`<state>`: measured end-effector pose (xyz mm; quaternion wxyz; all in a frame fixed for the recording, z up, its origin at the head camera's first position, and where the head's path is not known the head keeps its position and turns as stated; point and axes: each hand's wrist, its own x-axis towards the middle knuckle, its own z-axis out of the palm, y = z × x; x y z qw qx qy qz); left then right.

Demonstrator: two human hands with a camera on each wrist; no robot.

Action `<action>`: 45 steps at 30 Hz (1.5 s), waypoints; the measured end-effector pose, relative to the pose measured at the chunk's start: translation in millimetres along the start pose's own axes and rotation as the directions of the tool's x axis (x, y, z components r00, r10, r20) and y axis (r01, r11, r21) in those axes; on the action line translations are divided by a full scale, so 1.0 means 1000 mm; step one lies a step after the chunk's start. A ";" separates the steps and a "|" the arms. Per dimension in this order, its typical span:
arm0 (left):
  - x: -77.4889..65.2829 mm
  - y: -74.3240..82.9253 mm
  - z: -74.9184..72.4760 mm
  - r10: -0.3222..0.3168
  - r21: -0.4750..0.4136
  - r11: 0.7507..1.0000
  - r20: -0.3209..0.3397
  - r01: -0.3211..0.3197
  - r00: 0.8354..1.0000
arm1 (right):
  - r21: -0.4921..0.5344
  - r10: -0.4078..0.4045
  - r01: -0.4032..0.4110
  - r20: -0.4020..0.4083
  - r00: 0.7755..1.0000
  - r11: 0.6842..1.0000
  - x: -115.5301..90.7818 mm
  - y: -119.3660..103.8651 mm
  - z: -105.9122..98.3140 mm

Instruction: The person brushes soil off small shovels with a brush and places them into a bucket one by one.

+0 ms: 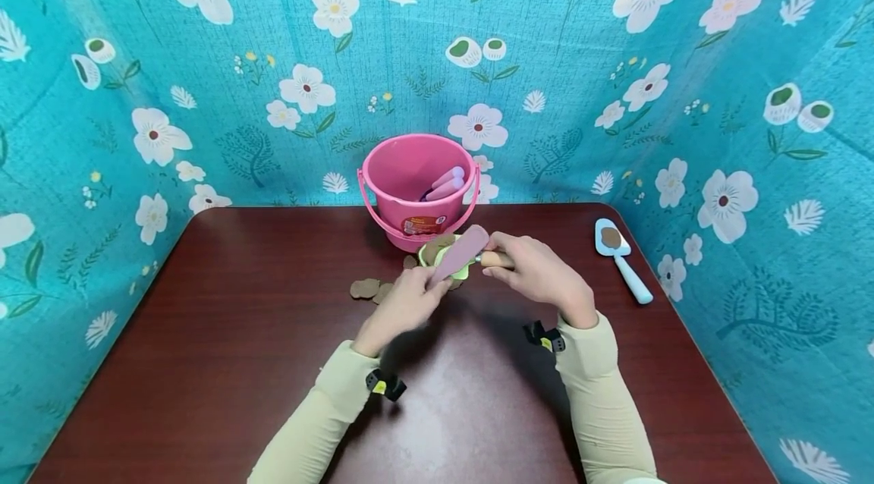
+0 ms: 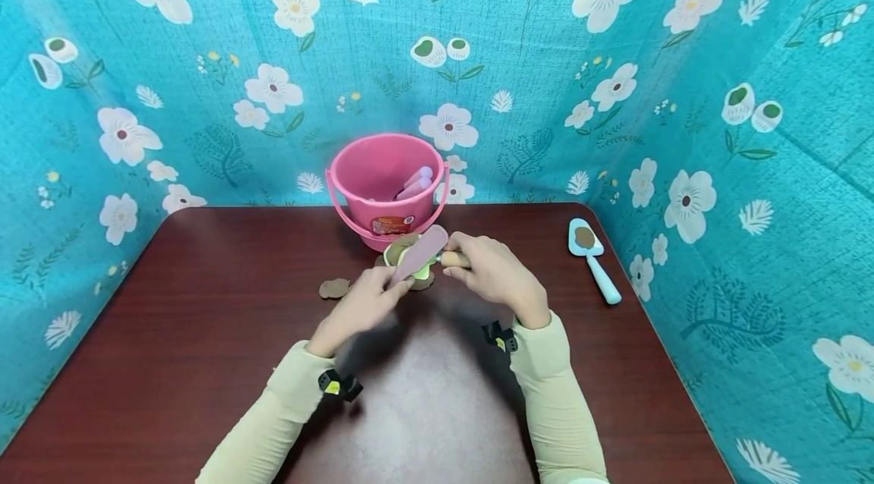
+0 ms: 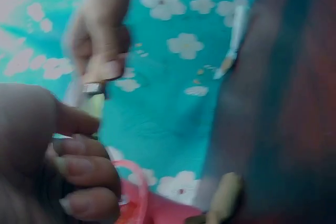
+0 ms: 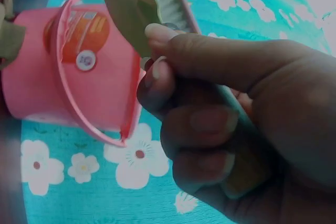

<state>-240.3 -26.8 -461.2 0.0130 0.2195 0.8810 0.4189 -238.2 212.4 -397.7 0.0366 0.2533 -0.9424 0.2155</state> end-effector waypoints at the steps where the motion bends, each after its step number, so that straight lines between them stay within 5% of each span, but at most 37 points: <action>1: 0.000 -0.001 0.004 -0.004 0.016 1.000 0.004 0.004 1.000 | -0.008 -0.005 0.005 -0.003 1.000 1.000 0.000 -0.001 0.000; 14: 0.004 -0.017 -0.002 -0.131 0.264 0.951 -0.131 0.162 0.983 | -0.057 0.027 -0.028 -0.007 1.000 0.998 -0.003 0.002 0.000; 24: 0.001 -0.022 -0.022 -0.179 0.291 0.921 -0.272 0.258 0.945 | -0.042 0.057 -0.056 0.026 0.998 0.998 -0.005 0.000 0.001; 31: -0.006 -0.013 -0.036 -0.145 0.322 0.915 -0.294 0.241 0.945 | -0.021 0.055 -0.054 0.021 0.998 0.998 -0.005 0.002 0.001; 36: -0.007 -0.008 -0.034 -0.150 0.244 0.946 -0.262 0.216 0.953 | -0.005 0.033 -0.033 0.001 0.999 0.999 -0.003 0.003 0.001; 41: -0.006 0.000 -0.021 -0.082 0.071 0.993 -0.103 0.090 0.991 | 0.007 0.030 -0.030 -0.007 1.000 1.000 0.000 0.000 0.002; 45: -0.003 0.003 -0.009 -0.022 0.003 1.000 0.008 0.022 1.000 | 0.003 0.028 -0.028 -0.018 0.999 1.000 0.001 -0.002 0.001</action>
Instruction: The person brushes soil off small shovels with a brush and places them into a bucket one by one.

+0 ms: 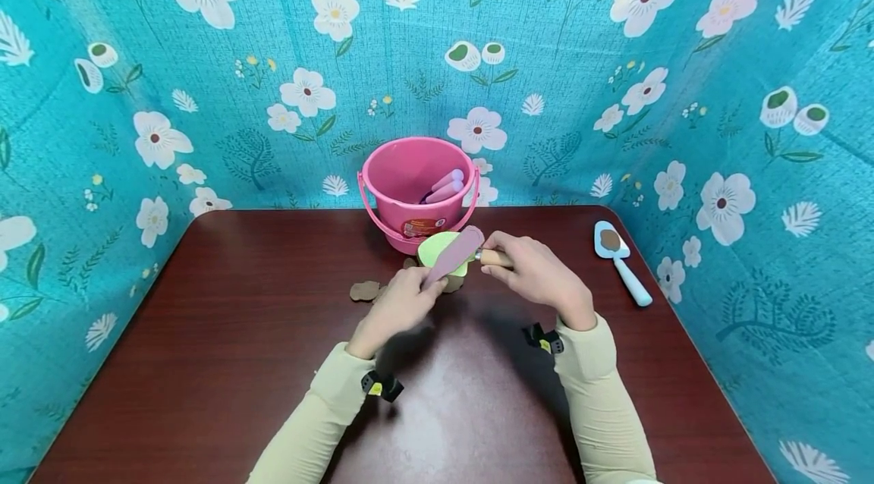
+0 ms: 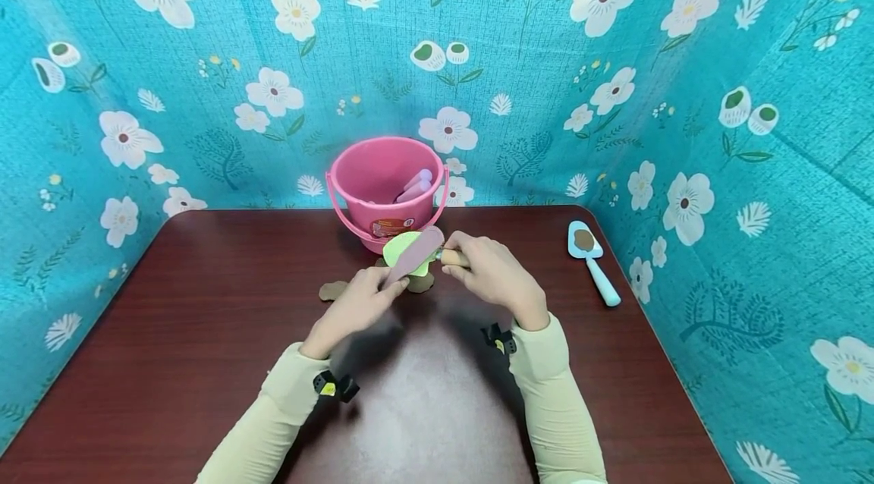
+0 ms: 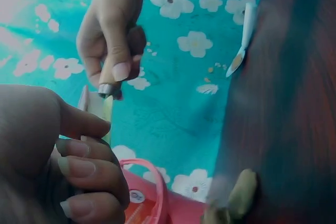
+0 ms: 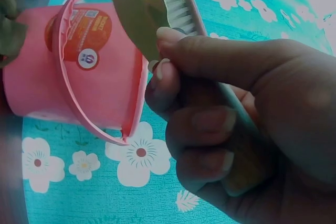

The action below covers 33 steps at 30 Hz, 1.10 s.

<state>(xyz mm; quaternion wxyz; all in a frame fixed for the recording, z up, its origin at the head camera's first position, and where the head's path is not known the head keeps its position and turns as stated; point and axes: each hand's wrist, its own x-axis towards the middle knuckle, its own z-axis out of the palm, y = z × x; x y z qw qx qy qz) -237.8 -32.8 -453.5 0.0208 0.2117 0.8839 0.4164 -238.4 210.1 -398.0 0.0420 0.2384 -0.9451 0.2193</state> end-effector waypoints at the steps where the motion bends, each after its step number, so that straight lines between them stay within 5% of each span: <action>1: 0.001 -0.001 0.002 -0.002 0.004 1.000 0.006 0.002 1.000 | -0.004 0.000 0.000 -0.004 1.000 1.000 0.000 0.000 0.000; 9: 0.011 -0.027 -0.006 -0.123 0.091 0.987 -0.120 0.135 0.985 | -0.002 0.028 -0.028 -0.004 1.000 1.000 -0.005 0.004 -0.006; 14: 0.011 -0.031 -0.018 -0.174 0.048 0.982 -0.150 0.183 0.973 | 0.042 0.039 -0.039 0.000 0.999 0.998 -0.005 0.004 -0.008; 20: 0.005 -0.012 -0.015 -0.039 -0.090 0.995 -0.075 0.032 0.996 | 0.048 0.042 -0.042 -0.003 0.999 0.998 -0.003 0.006 -0.006; 24: 0.002 -0.001 -0.005 0.075 -0.156 0.985 0.007 -0.073 0.997 | 0.054 0.027 -0.026 -0.011 1.000 0.998 -0.002 0.005 -0.004; 33: 0.007 -0.011 0.002 0.029 -0.091 0.996 0.040 -0.025 0.999 | 0.032 0.010 -0.009 -0.038 0.999 0.999 -0.004 0.003 -0.008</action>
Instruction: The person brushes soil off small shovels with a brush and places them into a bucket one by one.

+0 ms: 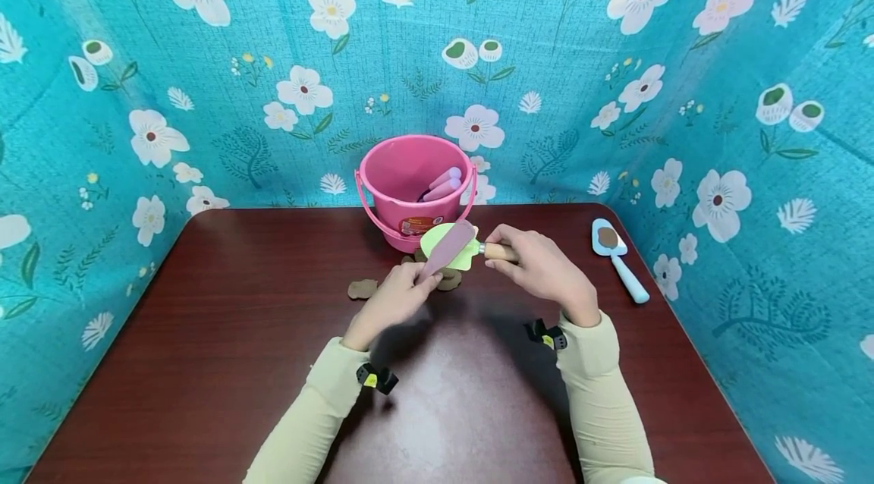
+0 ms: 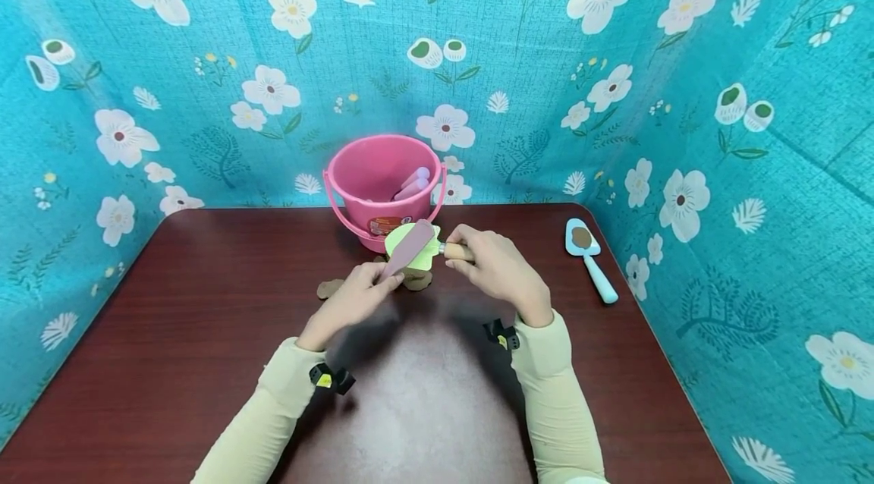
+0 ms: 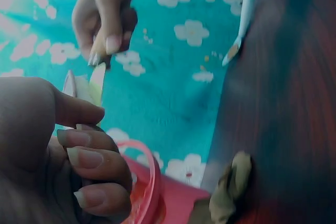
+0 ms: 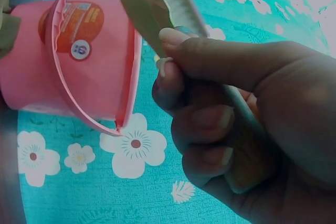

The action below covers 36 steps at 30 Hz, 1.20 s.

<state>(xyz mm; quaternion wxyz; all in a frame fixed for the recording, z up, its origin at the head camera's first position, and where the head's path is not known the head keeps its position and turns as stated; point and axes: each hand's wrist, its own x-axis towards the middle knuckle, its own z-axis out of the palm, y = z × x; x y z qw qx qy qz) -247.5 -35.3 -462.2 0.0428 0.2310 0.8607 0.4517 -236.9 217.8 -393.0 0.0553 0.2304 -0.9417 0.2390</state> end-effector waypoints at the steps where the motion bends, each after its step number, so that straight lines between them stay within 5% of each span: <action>1: 0.001 -0.003 -0.002 -0.009 0.002 1.000 -0.005 0.009 1.000 | -0.004 0.005 -0.005 -0.002 1.000 1.000 0.000 0.001 -0.001; 9: 0.006 -0.026 -0.024 -0.126 0.010 0.992 -0.089 0.127 0.988 | 0.006 0.020 -0.019 -0.011 1.000 1.000 -0.003 0.003 -0.007; 14: 0.002 -0.018 -0.034 -0.100 -0.075 0.993 -0.081 0.094 0.992 | 0.053 0.018 -0.017 -0.006 1.000 0.998 -0.003 0.001 -0.008; 20: -0.003 0.005 -0.019 0.059 -0.070 0.996 0.017 -0.058 0.998 | 0.045 -0.018 0.018 -0.006 1.000 0.999 0.000 -0.001 -0.003; 24: -0.004 0.013 -0.003 0.088 -0.049 0.995 0.079 -0.084 0.993 | 0.039 -0.035 0.035 -0.005 0.999 0.999 0.001 -0.002 0.000; 29: -0.002 0.006 0.001 0.058 0.004 0.998 0.007 -0.058 0.998 | 0.020 -0.035 0.036 -0.017 0.999 0.999 0.001 0.001 0.000; 36: 0.004 -0.014 -0.013 -0.033 -0.005 0.999 -0.045 0.032 0.998 | 0.002 -0.020 0.020 -0.034 0.999 1.000 -0.003 0.004 -0.005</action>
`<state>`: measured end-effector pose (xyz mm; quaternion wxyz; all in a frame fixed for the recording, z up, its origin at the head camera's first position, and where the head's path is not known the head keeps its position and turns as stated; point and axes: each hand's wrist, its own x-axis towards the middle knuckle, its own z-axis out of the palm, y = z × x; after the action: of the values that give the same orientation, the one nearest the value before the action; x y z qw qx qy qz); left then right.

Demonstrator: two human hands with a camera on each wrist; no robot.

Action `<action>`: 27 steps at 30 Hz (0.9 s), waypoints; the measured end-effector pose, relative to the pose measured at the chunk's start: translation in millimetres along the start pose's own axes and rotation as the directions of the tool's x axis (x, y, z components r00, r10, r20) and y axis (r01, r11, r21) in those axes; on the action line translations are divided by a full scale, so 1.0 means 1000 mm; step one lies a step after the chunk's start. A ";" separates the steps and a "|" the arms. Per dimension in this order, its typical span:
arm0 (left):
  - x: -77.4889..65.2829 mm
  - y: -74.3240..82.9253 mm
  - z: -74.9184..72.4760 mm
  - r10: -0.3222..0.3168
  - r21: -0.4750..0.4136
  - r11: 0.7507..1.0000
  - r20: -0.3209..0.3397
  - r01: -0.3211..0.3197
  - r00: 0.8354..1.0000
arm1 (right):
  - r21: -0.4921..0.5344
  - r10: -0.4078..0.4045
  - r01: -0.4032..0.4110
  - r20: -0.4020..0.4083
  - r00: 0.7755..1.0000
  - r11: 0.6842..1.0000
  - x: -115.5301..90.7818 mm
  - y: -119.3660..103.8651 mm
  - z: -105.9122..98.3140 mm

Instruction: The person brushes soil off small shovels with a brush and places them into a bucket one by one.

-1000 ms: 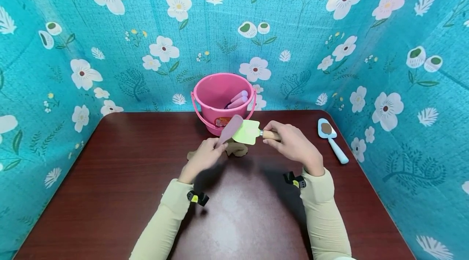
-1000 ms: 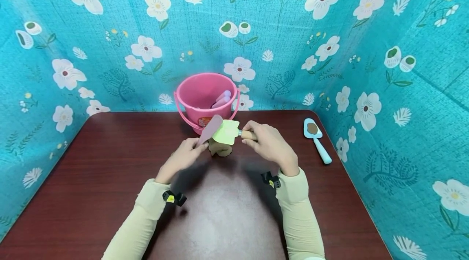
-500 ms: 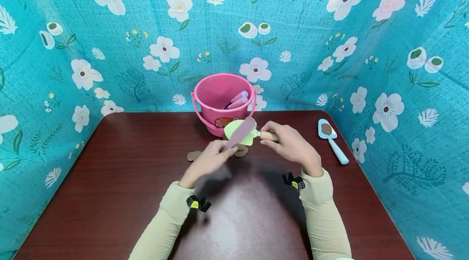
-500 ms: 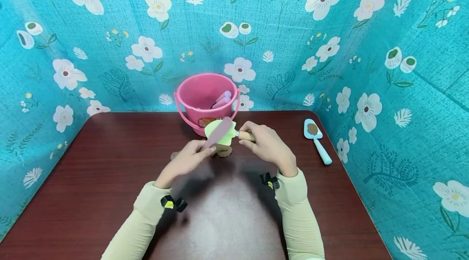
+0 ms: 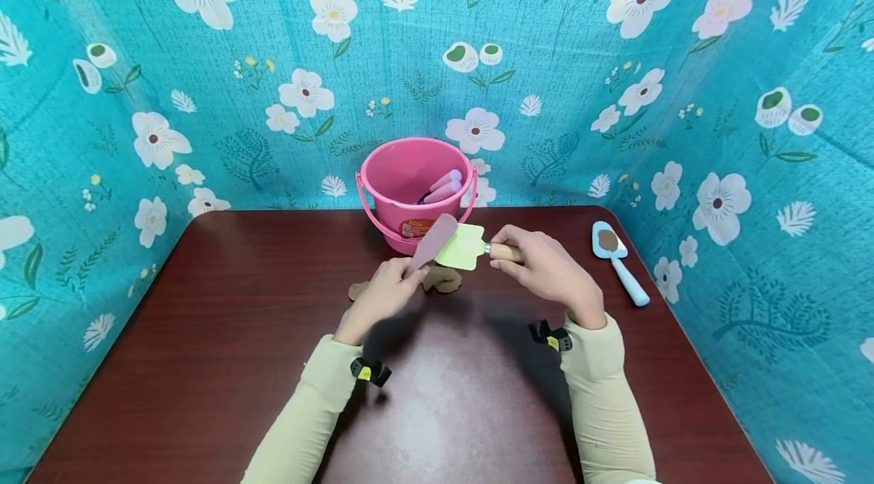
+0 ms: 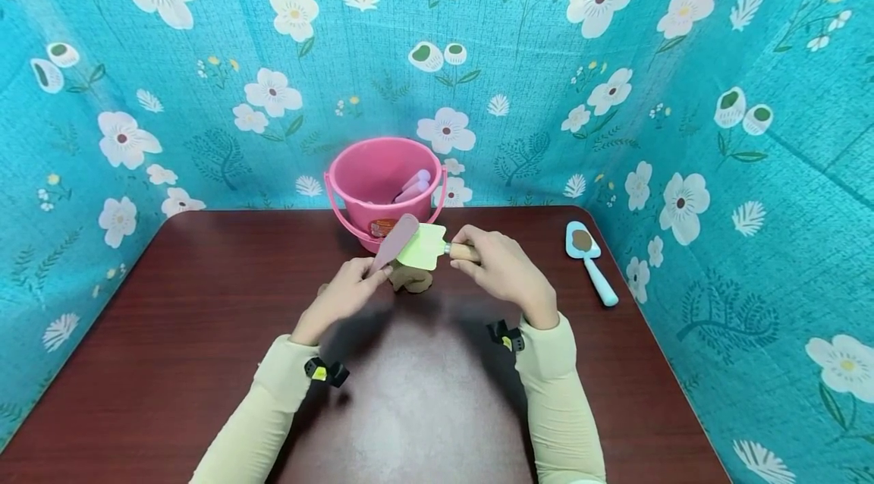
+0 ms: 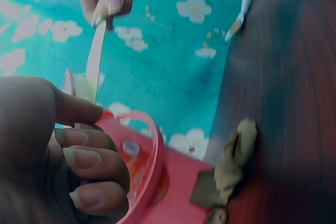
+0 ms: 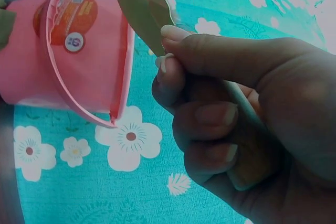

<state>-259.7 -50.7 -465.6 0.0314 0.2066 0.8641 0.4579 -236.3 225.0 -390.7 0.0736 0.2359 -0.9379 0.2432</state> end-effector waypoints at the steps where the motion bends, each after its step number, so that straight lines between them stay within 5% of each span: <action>1: 0.001 -0.003 -0.002 -0.020 0.014 1.000 -0.014 0.021 1.000 | 0.001 0.004 -0.004 0.000 1.000 1.000 0.000 0.000 -0.001; 6: 0.005 -0.013 -0.010 -0.053 0.045 0.997 -0.052 0.055 0.997 | 0.026 0.017 -0.017 0.006 1.000 1.000 -0.002 0.000 -0.005; 10: 0.002 -0.006 -0.011 -0.024 0.007 1.000 -0.050 0.024 0.998 | 0.050 0.019 -0.020 0.011 1.000 0.999 -0.001 0.000 -0.003; 19: -0.007 0.021 0.007 0.114 -0.079 0.991 0.078 -0.108 0.990 | 0.087 -0.010 0.007 0.037 0.999 0.996 0.002 -0.004 0.003; 27: -0.001 0.006 0.008 0.075 -0.019 0.997 0.017 -0.075 0.997 | 0.021 0.007 -0.008 0.033 0.999 1.000 0.001 -0.002 0.001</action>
<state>-254.6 -41.8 -465.8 0.0237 0.2427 0.8512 0.4647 -235.9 222.6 -390.2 0.0548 0.2372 -0.9373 0.2495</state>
